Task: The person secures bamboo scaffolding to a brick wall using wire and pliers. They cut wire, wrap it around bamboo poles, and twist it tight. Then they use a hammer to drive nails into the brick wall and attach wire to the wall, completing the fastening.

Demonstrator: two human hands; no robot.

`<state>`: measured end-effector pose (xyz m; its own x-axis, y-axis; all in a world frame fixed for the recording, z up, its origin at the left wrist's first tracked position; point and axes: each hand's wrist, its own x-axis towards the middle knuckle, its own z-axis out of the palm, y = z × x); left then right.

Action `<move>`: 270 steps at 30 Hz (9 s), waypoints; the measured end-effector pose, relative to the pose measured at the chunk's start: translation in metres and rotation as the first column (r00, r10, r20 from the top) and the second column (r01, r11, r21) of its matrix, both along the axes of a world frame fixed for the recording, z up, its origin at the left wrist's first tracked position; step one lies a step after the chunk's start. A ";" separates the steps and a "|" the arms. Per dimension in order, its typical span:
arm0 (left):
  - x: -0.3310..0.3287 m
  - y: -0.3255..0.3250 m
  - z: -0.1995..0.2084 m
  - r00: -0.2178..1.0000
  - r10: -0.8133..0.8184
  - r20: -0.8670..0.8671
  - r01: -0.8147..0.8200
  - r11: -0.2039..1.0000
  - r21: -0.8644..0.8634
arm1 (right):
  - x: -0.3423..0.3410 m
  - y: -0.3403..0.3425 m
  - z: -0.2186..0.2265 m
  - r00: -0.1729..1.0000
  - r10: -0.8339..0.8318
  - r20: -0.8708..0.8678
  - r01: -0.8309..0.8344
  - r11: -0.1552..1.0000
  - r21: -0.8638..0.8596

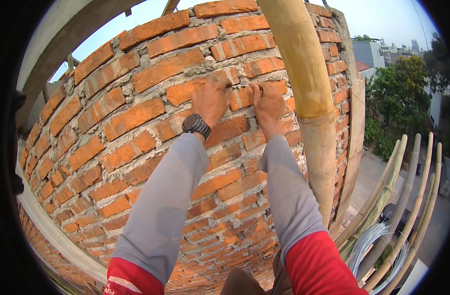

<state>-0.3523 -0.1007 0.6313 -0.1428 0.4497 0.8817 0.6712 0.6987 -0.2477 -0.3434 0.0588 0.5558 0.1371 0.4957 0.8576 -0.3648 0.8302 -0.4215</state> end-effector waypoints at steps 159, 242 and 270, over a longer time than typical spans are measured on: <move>-0.068 -0.045 0.334 0.829 0.342 0.442 -0.315 0.939 -0.134 | 0.159 -0.076 -0.249 -0.038 0.783 0.620 -0.478 0.531 -0.700; 0.107 -0.154 -0.193 0.737 -0.508 0.446 0.615 0.232 -0.753 | 0.152 -0.147 -0.232 -0.046 0.904 -0.426 -0.581 -0.371 -0.724; 0.057 -0.084 -0.039 0.748 -0.432 0.504 0.302 0.898 0.320 | 0.133 -0.098 -0.118 0.588 0.542 0.601 -0.325 0.838 -0.438</move>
<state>-0.2950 -0.1847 0.5924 -0.4913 0.3884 0.7796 0.8598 0.3592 0.3629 -0.2100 -0.0390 0.4376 -0.7159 0.5432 0.4387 -0.1720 0.4718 -0.8648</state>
